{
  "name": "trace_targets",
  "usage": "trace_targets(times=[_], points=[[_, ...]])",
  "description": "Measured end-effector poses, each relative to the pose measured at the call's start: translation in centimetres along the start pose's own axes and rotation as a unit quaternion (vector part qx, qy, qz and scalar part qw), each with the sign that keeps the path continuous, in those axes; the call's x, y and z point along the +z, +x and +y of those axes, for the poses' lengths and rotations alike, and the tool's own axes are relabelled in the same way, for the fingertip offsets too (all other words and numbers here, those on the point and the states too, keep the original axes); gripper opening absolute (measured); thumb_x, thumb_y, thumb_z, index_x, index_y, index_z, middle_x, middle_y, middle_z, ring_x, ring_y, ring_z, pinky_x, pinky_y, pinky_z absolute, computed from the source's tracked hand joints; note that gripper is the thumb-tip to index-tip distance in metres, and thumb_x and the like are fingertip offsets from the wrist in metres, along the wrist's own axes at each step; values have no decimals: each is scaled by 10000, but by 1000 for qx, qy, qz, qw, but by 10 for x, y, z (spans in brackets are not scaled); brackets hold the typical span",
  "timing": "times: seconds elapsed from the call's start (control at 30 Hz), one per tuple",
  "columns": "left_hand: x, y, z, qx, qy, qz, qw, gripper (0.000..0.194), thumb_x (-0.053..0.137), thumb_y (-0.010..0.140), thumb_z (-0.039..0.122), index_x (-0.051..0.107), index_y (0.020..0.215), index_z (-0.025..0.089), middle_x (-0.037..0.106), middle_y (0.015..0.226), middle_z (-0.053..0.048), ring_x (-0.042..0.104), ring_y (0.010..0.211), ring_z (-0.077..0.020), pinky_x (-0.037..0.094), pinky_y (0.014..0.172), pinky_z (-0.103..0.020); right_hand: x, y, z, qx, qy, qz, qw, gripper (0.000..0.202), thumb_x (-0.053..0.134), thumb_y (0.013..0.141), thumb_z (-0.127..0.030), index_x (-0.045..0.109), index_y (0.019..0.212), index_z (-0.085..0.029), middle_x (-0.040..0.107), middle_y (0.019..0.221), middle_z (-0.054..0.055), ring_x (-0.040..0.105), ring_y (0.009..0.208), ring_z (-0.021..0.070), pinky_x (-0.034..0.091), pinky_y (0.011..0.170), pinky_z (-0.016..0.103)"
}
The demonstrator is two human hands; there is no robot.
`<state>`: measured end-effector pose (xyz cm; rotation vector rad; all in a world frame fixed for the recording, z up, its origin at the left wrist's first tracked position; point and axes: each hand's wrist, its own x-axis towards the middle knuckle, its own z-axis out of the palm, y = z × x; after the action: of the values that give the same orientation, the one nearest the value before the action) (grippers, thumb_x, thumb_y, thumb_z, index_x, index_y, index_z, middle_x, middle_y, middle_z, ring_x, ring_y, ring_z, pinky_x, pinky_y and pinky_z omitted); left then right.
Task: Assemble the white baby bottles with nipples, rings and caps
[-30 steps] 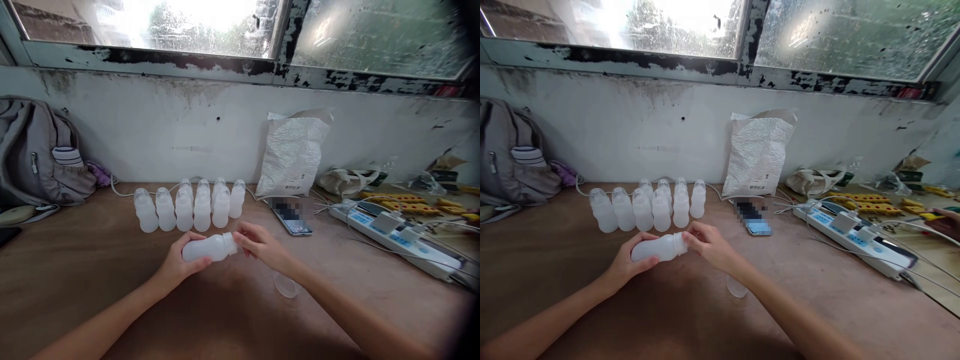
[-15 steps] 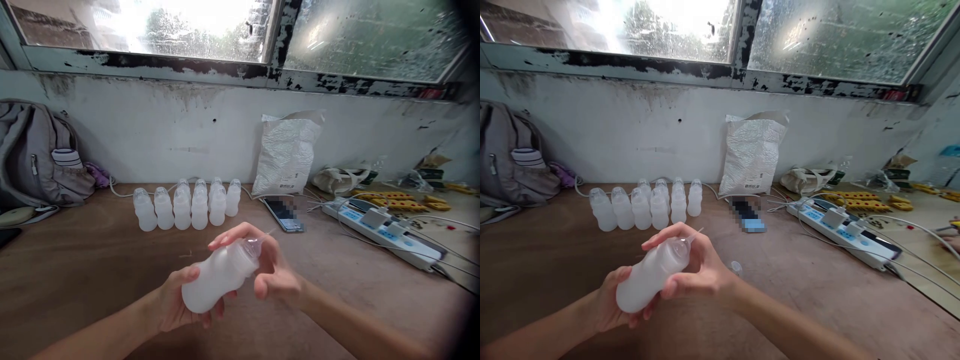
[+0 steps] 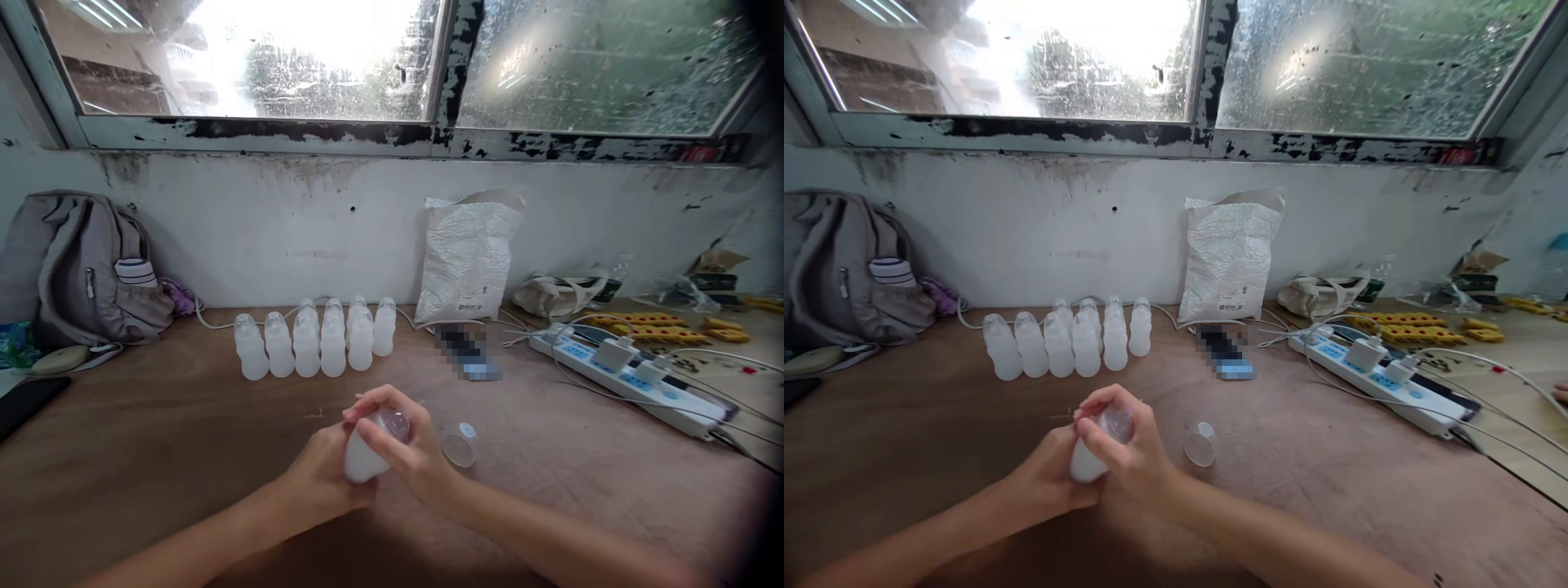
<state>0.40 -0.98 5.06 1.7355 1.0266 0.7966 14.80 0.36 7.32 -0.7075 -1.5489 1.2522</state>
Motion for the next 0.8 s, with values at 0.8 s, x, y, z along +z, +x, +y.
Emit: trace_targets(times=[0.8], points=[[-19, -11, 11, 22, 301, 220, 928, 618, 606, 668, 505, 342, 1135, 200, 590, 937, -72, 611, 810, -285, 460, 653, -366, -46, 3, -27, -65, -261, -3, 963, 426, 525, 793, -434, 411, 1146, -223, 509, 1120, 96, 545, 953, 196, 451, 761, 322]])
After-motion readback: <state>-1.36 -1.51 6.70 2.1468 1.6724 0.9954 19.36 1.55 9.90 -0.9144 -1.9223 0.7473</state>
